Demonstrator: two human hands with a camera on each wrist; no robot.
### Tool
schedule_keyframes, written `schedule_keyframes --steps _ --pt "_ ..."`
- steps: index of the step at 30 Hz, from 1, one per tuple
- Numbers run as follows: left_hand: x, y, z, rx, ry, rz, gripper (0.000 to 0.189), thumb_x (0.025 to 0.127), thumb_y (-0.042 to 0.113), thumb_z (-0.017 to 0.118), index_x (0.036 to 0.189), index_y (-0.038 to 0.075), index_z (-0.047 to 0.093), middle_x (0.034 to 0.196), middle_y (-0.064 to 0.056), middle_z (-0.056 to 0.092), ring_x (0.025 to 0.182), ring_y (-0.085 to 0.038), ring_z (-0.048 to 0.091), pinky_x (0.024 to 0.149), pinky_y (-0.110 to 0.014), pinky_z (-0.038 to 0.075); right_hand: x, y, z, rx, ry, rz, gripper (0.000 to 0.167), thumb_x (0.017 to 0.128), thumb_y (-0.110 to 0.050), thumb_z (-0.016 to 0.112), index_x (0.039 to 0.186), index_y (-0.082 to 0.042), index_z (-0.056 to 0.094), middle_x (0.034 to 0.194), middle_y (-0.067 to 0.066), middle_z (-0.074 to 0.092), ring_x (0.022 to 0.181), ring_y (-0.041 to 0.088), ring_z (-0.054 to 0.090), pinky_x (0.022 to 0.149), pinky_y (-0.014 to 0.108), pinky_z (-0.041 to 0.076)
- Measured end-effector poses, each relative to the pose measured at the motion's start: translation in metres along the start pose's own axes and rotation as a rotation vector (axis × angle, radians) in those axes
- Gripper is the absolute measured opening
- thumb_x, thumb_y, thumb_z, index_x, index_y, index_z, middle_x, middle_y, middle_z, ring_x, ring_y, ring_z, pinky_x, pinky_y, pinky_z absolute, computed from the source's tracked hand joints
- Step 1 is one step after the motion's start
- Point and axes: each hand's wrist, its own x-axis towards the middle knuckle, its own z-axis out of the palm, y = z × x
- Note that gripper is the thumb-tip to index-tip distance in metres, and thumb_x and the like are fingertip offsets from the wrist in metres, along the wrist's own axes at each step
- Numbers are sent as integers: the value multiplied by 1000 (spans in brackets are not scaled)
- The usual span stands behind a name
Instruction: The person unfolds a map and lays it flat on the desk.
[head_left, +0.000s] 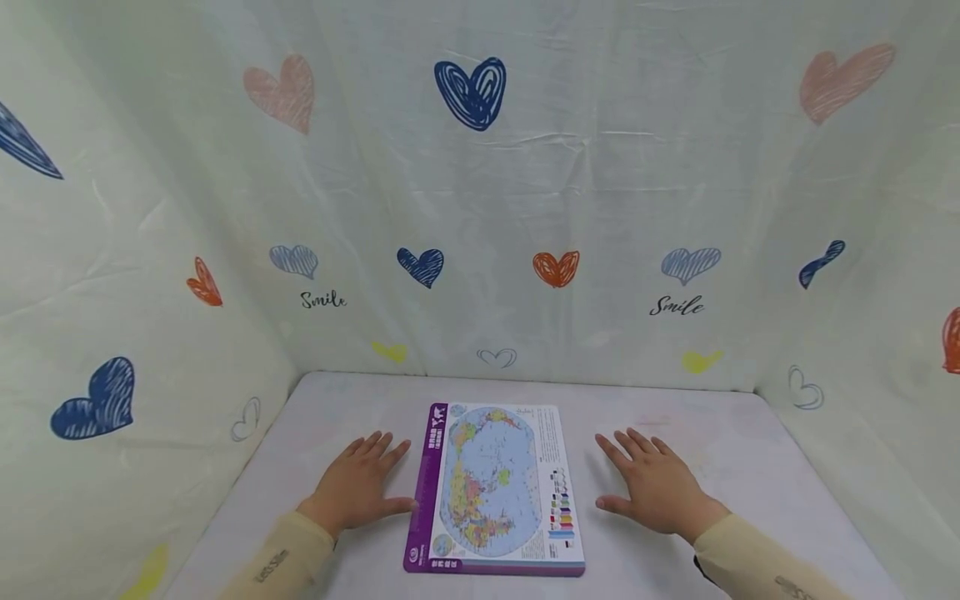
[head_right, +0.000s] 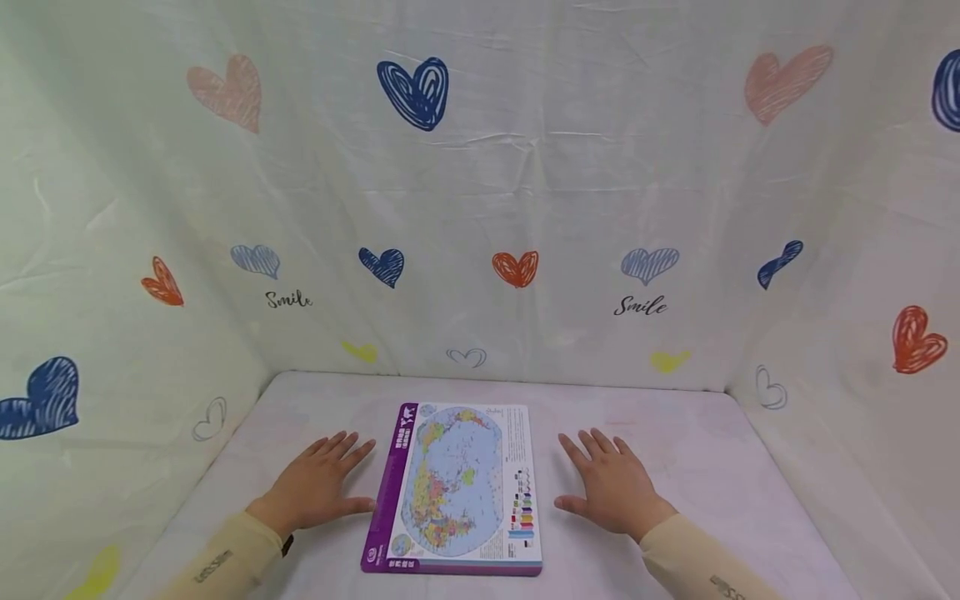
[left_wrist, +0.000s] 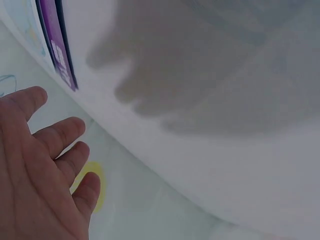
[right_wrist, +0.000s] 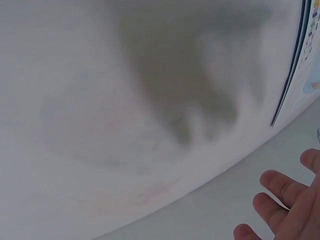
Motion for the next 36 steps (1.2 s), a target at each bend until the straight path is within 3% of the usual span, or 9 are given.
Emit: schedule_keyframes --steps 11,18,28,36 --pt "9 12 12 -90 -62 -38 97 79 78 58 149 13 47 152 -20 41 141 -39 34 114 -55 26 24 -28 23 80 -46 22 93 82 -72 62 152 -15 43 146 18 49 138 41 38 110 60 31" --pt "14 18 18 -125 -98 -26 93 82 77 56 150 14 47 151 -19 42 142 -38 34 114 -54 27 32 -45 30 166 -110 53 94 80 -72 64 152 -15 43 147 18 47 138 41 38 110 62 29" --pt "15 27 21 -157 -82 43 84 87 67 59 147 10 50 149 -19 46 139 -39 38 113 -54 30 38 -61 41 187 -135 22 96 80 -76 60 153 -17 42 151 19 42 140 39 36 109 61 30" --pt "16 30 20 -203 -59 69 81 87 61 64 146 7 51 148 -20 46 136 -40 42 110 -55 33 38 -67 37 223 -146 26 96 79 -73 64 153 -16 42 152 23 38 140 42 34 109 63 29"
